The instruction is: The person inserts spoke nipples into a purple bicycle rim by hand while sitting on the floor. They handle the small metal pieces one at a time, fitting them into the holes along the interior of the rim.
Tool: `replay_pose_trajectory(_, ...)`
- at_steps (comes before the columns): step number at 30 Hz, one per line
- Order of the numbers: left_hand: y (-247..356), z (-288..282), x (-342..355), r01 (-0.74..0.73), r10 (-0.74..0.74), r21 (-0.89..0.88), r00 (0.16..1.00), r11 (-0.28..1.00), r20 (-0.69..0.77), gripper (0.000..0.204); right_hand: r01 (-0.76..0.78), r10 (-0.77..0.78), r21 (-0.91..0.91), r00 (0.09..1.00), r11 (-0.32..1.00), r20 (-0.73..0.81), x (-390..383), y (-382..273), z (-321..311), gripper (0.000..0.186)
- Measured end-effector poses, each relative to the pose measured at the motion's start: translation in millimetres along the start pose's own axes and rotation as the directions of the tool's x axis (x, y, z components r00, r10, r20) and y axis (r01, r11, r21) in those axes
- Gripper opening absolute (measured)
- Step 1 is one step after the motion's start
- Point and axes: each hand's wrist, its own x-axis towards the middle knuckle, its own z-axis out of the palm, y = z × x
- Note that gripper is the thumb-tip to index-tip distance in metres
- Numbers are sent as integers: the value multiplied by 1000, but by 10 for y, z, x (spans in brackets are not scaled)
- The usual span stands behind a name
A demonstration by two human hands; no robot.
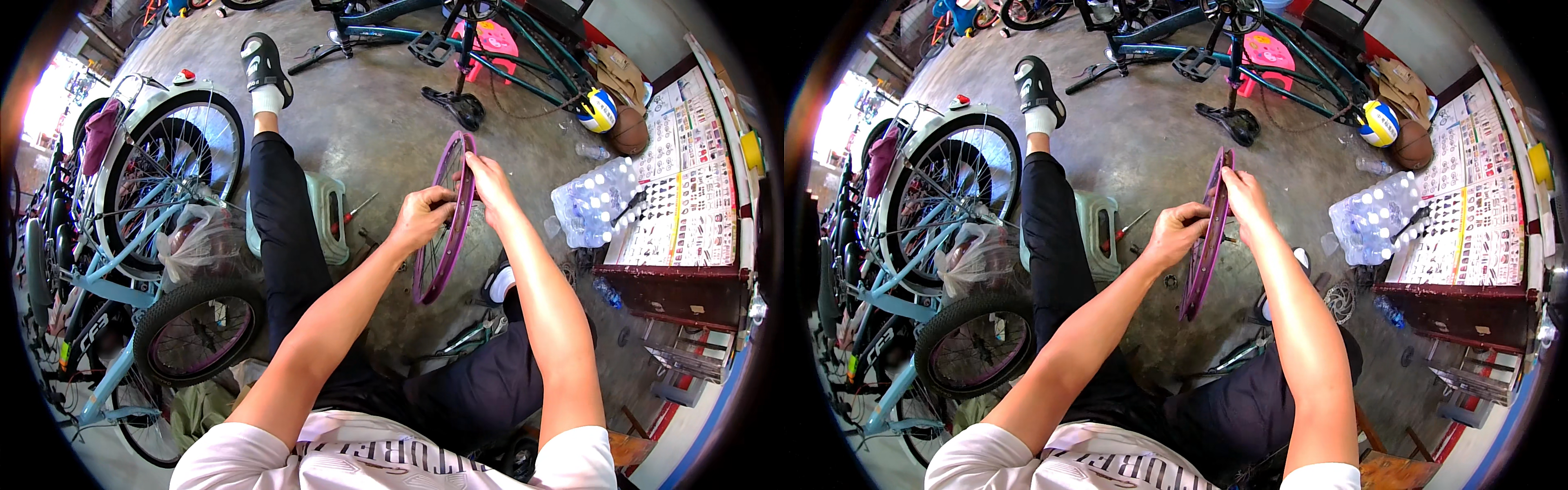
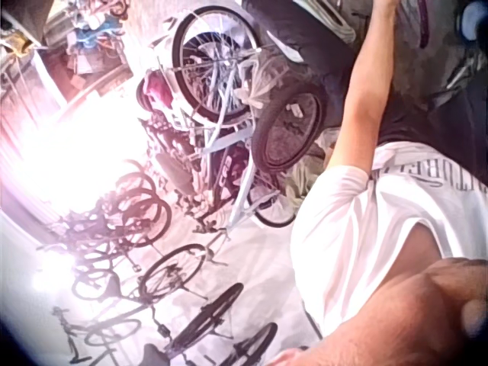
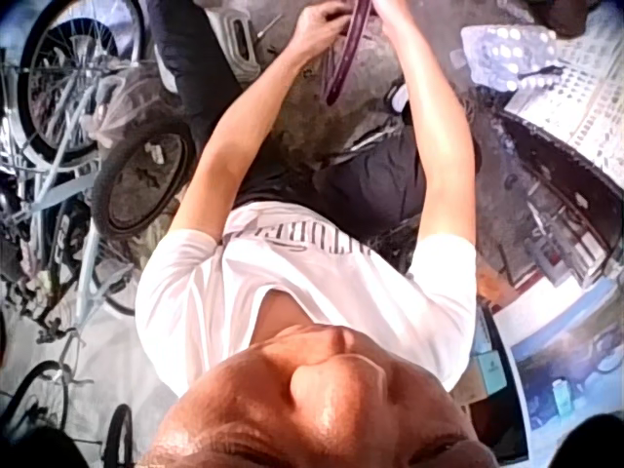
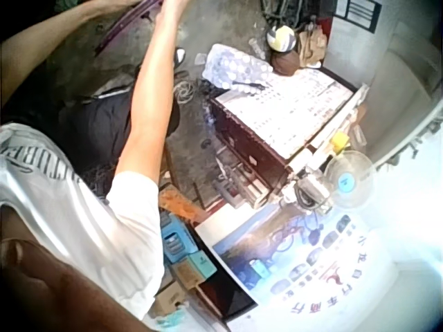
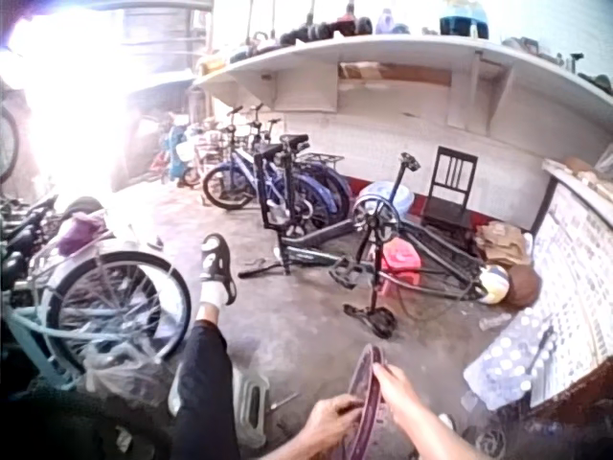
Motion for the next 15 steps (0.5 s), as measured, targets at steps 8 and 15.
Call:
replay_pose_trajectory(8, -43, 80, 33, 1, -4, -38, 998, 999, -64, 10, 88, -102, -68, 968, 994, -230, -174, 13, -34, 44)
replay_pose_trajectory(15, -11, -11, -6, 29, -30, -124, 1000, 992, -1, 15, 208, -261, -447, 963, 870, -61, -1165, -62, -85, 45)
